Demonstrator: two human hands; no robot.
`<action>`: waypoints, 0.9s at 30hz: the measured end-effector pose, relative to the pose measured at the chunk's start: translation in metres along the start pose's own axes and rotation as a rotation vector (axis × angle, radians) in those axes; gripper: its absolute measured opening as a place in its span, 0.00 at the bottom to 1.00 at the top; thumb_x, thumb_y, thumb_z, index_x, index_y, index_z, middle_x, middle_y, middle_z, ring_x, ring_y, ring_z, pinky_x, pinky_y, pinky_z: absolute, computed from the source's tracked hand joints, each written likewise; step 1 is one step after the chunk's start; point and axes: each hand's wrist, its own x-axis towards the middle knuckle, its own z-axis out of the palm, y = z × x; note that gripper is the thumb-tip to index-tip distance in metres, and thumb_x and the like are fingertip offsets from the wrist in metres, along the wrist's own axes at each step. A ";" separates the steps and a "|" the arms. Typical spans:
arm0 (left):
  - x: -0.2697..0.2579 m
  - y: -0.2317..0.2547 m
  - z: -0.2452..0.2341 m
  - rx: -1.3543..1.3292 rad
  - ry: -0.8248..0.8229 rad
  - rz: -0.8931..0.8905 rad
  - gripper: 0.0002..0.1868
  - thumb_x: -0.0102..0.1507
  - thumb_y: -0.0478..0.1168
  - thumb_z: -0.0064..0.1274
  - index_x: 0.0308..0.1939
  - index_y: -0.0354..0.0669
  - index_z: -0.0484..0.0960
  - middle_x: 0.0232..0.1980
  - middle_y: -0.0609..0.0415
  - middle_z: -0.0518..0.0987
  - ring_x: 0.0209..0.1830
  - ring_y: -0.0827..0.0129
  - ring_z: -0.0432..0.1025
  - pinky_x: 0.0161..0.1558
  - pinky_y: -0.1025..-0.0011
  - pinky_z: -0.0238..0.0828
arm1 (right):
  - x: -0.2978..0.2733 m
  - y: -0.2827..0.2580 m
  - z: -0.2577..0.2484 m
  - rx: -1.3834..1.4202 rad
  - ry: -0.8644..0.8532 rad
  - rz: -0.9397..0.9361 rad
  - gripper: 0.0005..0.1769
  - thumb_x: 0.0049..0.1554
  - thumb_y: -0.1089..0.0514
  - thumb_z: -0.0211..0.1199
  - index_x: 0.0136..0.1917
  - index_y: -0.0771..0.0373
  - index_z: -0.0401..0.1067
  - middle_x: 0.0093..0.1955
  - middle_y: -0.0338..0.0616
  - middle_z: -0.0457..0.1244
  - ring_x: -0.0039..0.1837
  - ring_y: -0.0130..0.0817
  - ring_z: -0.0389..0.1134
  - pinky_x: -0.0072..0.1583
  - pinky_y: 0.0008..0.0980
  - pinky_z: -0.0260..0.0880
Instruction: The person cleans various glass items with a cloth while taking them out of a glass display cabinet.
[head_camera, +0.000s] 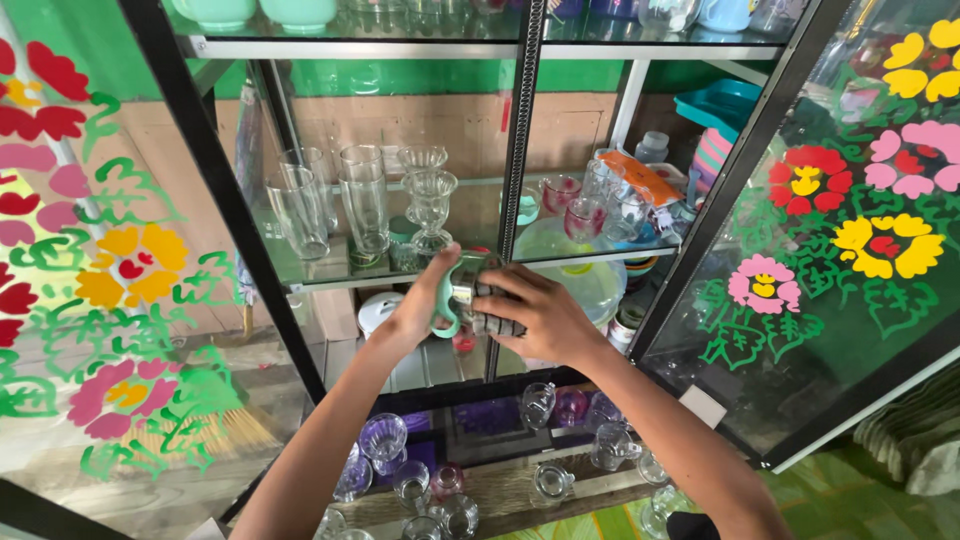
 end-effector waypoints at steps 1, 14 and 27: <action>0.002 0.000 0.000 0.003 -0.002 -0.003 0.38 0.72 0.67 0.33 0.70 0.43 0.78 0.52 0.41 0.77 0.50 0.51 0.66 0.45 0.56 0.52 | -0.001 0.003 -0.002 0.000 0.002 0.004 0.24 0.44 0.56 0.76 0.55 0.55 0.77 0.64 0.45 0.65 0.65 0.49 0.67 0.63 0.41 0.71; -0.012 0.025 0.018 0.576 0.059 0.632 0.46 0.49 0.52 0.73 0.68 0.44 0.71 0.60 0.51 0.81 0.61 0.63 0.75 0.63 0.65 0.71 | -0.009 0.033 -0.002 0.599 0.103 0.496 0.24 0.51 0.46 0.76 0.51 0.64 0.73 0.40 0.37 0.67 0.43 0.23 0.65 0.47 0.30 0.69; 0.051 -0.018 0.045 -0.430 0.349 0.336 0.28 0.64 0.56 0.57 0.62 0.47 0.71 0.44 0.52 0.78 0.36 0.62 0.73 0.28 0.66 0.66 | 0.000 0.013 0.000 0.137 0.557 0.268 0.16 0.59 0.58 0.67 0.60 0.64 0.74 0.55 0.52 0.67 0.60 0.44 0.69 0.62 0.39 0.70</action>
